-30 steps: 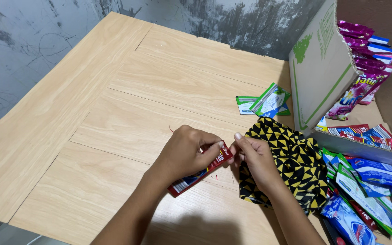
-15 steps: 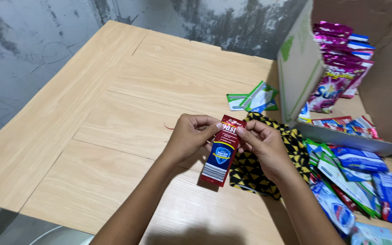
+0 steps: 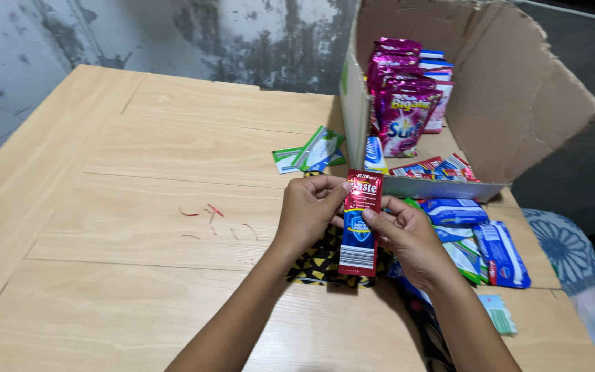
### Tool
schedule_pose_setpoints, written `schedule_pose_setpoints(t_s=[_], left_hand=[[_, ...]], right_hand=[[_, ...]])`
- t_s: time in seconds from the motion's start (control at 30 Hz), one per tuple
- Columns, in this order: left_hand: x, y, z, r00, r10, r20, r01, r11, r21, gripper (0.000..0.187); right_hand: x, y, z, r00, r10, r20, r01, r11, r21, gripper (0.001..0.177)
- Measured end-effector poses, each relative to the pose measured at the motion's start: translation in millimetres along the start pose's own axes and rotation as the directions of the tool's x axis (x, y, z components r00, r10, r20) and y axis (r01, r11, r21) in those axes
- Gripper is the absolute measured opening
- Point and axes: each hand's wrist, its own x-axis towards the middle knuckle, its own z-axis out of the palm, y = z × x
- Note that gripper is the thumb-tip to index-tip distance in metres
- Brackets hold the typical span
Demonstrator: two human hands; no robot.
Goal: The person sorts small detergent packets from a cardboard box onto a wooden table. They pick up individual packets and place them into a growing pile on the table.
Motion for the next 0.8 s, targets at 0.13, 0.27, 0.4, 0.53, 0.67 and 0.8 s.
schedule_pose_setpoints(t_s=[0.13,0.27,0.4,0.53,0.67,0.8], left_hand=[[6.6,-11.1,20.9,0.998,0.041,0.043,-0.039,0.998,-0.045,0.025],[13.1,-28.7,33.4,0.994,0.078,0.071,-0.069,0.991,-0.117,0.026],[17.9,-58.7,29.0,0.991,0.099,0.094,-0.082,0.982,-0.172,0.026],[16.6,-79.9,10.7,0.999,-0.045,0.026,0.045,0.999,-0.015,0.027],[23.1,-83.0,5.4,0.998,-0.063,0.001,0.063,0.998,-0.024,0.028],[23.1,-81.2,7.8,0.996,-0.086,-0.019,0.085,0.996,-0.009,0.027]], right_hand=[[-4.2,2.9,-23.0,0.997,-0.048,-0.059,0.048,0.999,-0.012,0.034],[-6.6,2.5,-33.0,0.992,-0.078,-0.098,0.075,0.997,-0.026,0.034],[-0.4,13.5,-46.8,0.99,-0.109,-0.088,0.104,0.992,-0.065,0.03],[26.0,17.8,-83.3,0.964,-0.185,-0.191,0.162,0.978,-0.128,0.026],[69.8,0.5,-114.7,0.906,-0.249,-0.343,0.189,0.961,-0.2,0.022],[144.4,-29.1,-121.9,0.86,-0.381,-0.34,0.277,0.908,-0.315,0.024]])
